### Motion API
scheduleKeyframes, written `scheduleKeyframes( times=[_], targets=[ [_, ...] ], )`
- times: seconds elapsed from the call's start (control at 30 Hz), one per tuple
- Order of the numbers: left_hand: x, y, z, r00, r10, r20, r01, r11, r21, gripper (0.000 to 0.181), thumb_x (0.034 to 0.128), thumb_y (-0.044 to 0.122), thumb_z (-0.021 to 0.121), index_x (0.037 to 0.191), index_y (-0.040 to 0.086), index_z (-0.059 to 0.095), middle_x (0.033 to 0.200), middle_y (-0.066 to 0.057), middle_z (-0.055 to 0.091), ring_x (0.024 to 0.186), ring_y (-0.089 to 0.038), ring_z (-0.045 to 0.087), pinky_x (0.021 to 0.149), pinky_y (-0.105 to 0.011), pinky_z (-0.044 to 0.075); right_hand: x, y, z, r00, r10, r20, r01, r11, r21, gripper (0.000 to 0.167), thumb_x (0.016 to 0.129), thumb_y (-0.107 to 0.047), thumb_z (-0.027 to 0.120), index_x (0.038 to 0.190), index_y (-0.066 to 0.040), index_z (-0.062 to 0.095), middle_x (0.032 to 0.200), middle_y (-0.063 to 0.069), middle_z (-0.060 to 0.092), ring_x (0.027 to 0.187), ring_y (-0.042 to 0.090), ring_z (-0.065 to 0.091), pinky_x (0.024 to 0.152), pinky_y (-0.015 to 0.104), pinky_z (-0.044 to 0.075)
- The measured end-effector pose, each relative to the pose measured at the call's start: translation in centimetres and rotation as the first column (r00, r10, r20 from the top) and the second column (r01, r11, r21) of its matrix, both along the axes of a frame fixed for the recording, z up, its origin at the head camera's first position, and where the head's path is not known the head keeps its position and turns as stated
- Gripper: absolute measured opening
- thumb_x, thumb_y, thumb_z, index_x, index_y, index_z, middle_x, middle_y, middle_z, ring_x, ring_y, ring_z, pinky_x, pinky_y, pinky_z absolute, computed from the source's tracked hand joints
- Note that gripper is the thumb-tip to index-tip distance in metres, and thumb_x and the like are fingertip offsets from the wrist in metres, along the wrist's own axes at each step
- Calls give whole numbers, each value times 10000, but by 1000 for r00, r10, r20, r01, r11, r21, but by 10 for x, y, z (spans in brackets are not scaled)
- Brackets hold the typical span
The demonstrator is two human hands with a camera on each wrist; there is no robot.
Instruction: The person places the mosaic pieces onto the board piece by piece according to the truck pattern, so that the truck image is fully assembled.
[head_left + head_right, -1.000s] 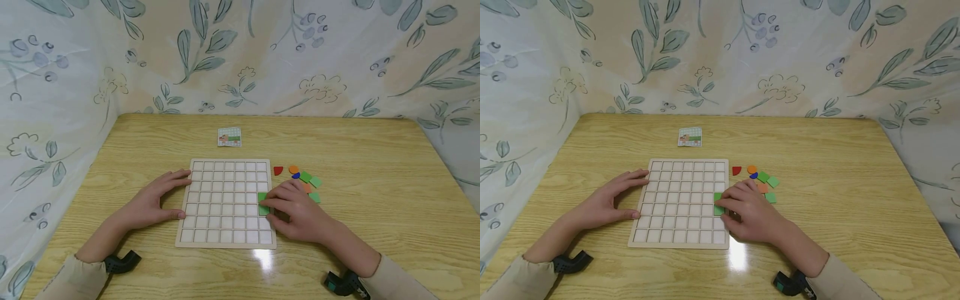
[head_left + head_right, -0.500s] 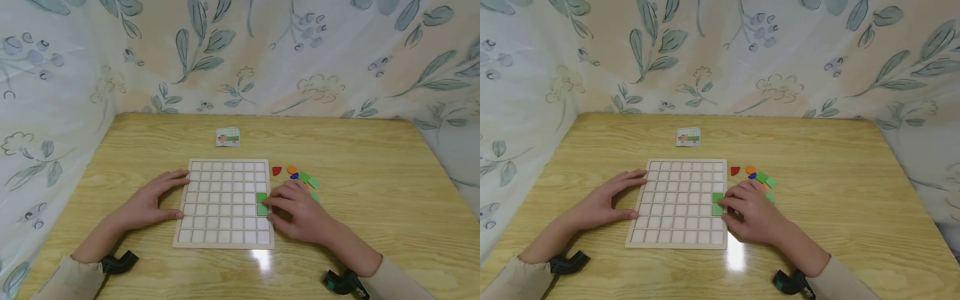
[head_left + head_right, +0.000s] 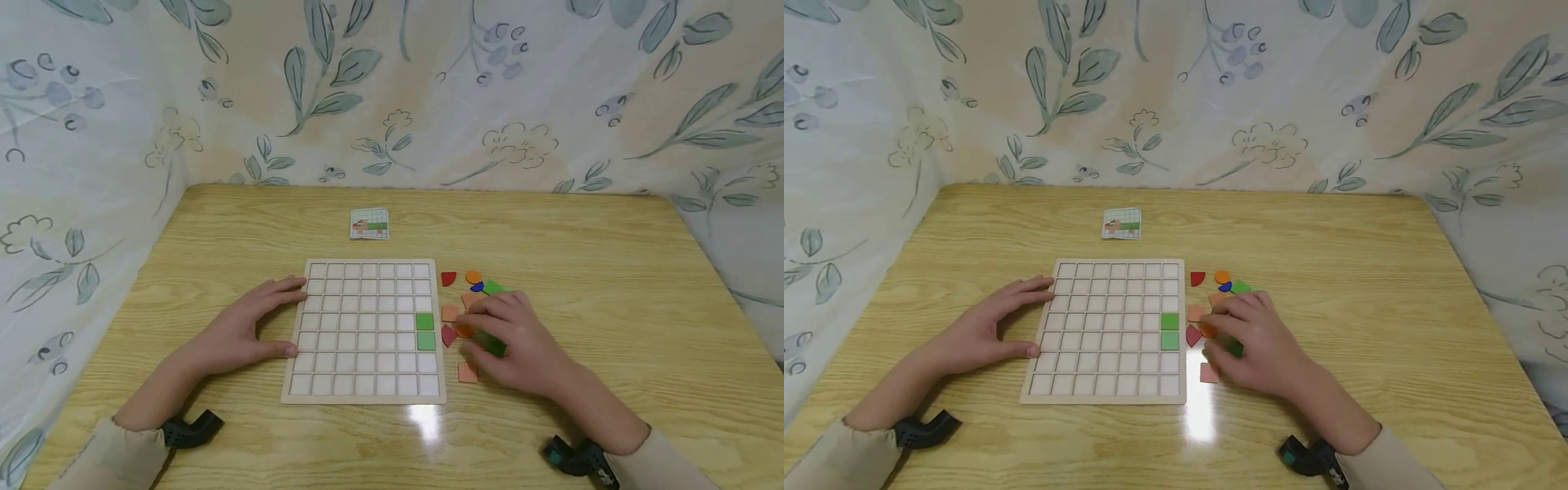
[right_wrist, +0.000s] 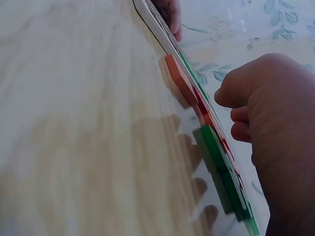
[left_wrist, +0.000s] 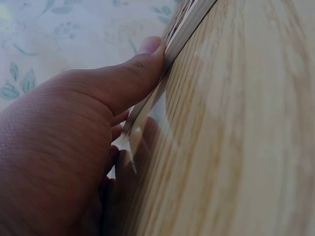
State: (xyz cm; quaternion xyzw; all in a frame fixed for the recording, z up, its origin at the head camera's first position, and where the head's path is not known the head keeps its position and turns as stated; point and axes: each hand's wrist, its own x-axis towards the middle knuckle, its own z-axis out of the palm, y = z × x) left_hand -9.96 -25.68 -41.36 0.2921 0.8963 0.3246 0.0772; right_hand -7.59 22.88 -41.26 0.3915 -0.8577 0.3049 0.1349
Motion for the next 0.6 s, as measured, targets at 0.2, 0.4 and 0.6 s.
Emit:
scheduleKeyframes(
  times=[0.2,0.4,0.6],
  targets=[
    [1,1,1,1000,1,-3,-1,1000,3,866,886,452,924,1627,217,542,1757,9,362,1625,-355,291,1253,-627,303,4,14,-2,999,-25,-20,25,1000,-8,262,999,-289,778,1175,-102,829,1181,-5,739,1071,229,623,974,480,388],
    [1,1,0,1000,0,0,0,1000,-1,870,887,449,925,1629,212,539,1755,12,365,1630,-372,274,1230,-715,291,8,27,-1,998,-56,-8,56,998,-7,270,950,-229,803,1195,-118,827,1172,-13,735,1068,219,617,984,475,376],
    [0,1,-1,1000,2,2,-2,1000,-4,875,885,446,926,1633,217,534,1758,17,359,1636,-378,258,1232,-732,275,13,38,-2,997,-67,-24,66,997,-25,288,985,-280,779,1212,-108,824,1150,-14,739,1052,210,616,976,449,368]
  ],
)
